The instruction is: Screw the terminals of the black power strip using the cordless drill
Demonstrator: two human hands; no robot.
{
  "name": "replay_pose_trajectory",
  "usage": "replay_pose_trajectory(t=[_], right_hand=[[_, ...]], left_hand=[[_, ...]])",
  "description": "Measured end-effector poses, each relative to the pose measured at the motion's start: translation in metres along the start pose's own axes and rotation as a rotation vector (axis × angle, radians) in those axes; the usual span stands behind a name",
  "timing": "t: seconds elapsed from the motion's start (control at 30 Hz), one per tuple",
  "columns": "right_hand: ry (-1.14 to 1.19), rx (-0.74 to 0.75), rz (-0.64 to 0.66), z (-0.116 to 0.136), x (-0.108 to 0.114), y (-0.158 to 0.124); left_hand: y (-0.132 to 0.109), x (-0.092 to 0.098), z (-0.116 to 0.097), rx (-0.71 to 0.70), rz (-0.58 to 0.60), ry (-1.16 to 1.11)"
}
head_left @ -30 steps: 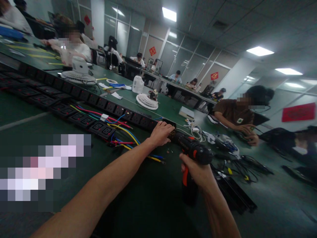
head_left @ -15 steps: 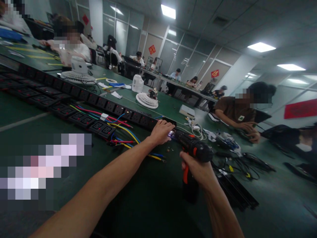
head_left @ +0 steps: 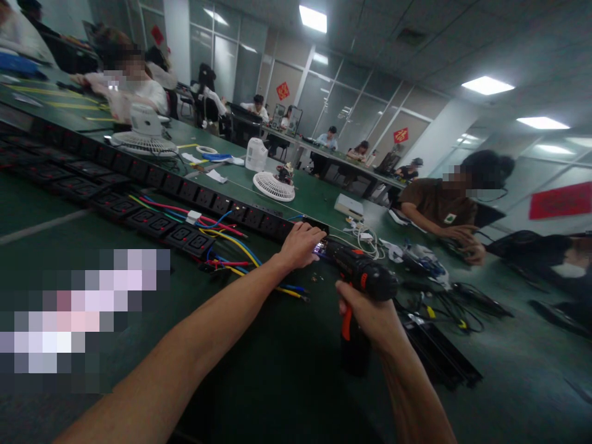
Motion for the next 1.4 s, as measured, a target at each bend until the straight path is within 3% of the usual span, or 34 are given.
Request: replay_pose_trajectory(t=[1.4], right_hand=[[0.081, -0.051, -0.008, -0.0038, -0.0007, 0.0021]], left_hand=[[0.0012, -0.0044, 0.0015, 0.012, -0.006, -0.006]])
Point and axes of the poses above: each hand's wrist, its own y-axis towards the middle knuckle, its own x-axis out of the back of the hand, z = x × y, the point moved 3 cm from there along y, towards the middle knuckle, and after that the axes turned 9 degrees about z, right-handed, at the moved point
